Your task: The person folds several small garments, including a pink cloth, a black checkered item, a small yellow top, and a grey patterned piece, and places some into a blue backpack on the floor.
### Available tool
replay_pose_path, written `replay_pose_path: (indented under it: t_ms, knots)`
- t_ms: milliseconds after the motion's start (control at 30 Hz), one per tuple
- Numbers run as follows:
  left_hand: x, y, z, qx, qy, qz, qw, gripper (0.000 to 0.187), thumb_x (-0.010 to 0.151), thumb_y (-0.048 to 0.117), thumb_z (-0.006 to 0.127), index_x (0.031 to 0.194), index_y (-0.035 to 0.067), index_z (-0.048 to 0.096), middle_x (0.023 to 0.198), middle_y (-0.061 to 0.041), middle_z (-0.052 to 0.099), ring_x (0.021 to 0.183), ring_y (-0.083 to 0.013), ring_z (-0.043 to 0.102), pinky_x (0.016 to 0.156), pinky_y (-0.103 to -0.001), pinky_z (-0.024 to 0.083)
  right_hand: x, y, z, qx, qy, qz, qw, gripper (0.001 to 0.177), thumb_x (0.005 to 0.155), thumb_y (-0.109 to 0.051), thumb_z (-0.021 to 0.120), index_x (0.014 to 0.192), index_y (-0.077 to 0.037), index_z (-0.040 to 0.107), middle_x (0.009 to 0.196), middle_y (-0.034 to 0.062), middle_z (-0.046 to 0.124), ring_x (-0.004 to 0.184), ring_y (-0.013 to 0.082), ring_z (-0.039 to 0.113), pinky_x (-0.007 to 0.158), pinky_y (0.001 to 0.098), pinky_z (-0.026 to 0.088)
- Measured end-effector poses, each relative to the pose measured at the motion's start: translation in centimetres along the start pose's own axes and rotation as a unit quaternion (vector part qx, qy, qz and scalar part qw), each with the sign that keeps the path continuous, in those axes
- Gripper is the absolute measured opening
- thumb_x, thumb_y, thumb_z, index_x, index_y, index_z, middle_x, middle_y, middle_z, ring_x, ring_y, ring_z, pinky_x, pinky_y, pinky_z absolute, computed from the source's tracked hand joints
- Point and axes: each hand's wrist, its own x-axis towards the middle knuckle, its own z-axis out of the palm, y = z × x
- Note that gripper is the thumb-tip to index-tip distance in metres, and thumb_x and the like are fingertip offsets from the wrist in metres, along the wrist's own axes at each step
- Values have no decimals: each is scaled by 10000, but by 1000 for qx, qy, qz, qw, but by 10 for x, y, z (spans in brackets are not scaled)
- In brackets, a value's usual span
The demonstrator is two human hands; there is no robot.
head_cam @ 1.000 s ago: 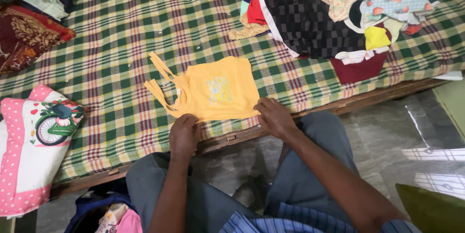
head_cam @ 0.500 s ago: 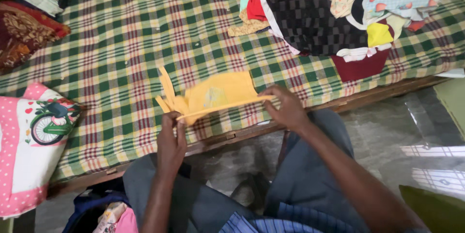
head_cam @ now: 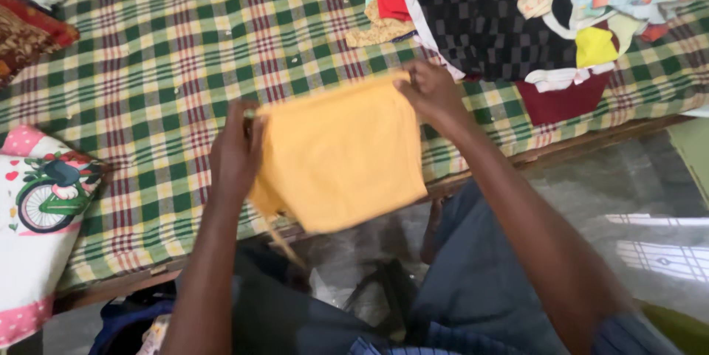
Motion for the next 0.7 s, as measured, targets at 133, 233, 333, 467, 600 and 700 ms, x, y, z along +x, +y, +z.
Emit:
replay_pose_path:
  t_ms: [133,233,333,467,600,700]
  knots:
    - [52,-47,27,111,144,262,948,621,970,72,688,1508,-3,387,1377,-316,533,1248,-481,531,1008,-559,465,33,47,29,12,84,-80,993,500,946,-130,686,1408,-48,514,1220,177,574,975,260,675,800,378,571]
    - [35,-58,39,43,133,227,964,695,958,13,700,1558,-6,351,1484,-299,448,1379,-499,444,1132,-582,402,5,43,26,-103,43,-76,991,513,938,-119,665,1428,-62,527,1272,181,583,1086,339,613,977,461,506]
    - [-15,-58,48,78,93,213,969,694,873,-3,722,1497,13,418,1478,-296,477,1404,-510,436,1163,-580,403,-57,24,16,-131,-30,-138,981,432,950,-122,698,1351,-49,557,1344,209,553,1285,423,527,1052,490,456]
    - [-80,-67,60,75,54,132,987,770,780,129,834,1427,-25,447,1421,-369,440,1305,-552,430,1051,-600,408,-122,-2,6,-173,-179,-164,955,442,814,-92,717,1240,-77,603,1345,194,555,1288,416,515,1039,491,453]
    - [-89,-102,84,94,54,0,994,798,703,148,821,1399,-14,465,1267,-263,596,1184,-474,560,996,-545,478,-129,-6,5,-176,-200,-201,943,453,791,-77,709,1229,-58,596,1301,184,556,1255,414,515,1020,501,446]
    - [-72,-123,92,126,52,-42,990,674,764,139,793,1376,13,539,1186,-252,646,1085,-448,622,916,-526,518,-118,-6,10,-205,-206,-140,947,335,846,-32,667,1172,-99,621,1220,101,596,1210,348,559,1012,473,468]
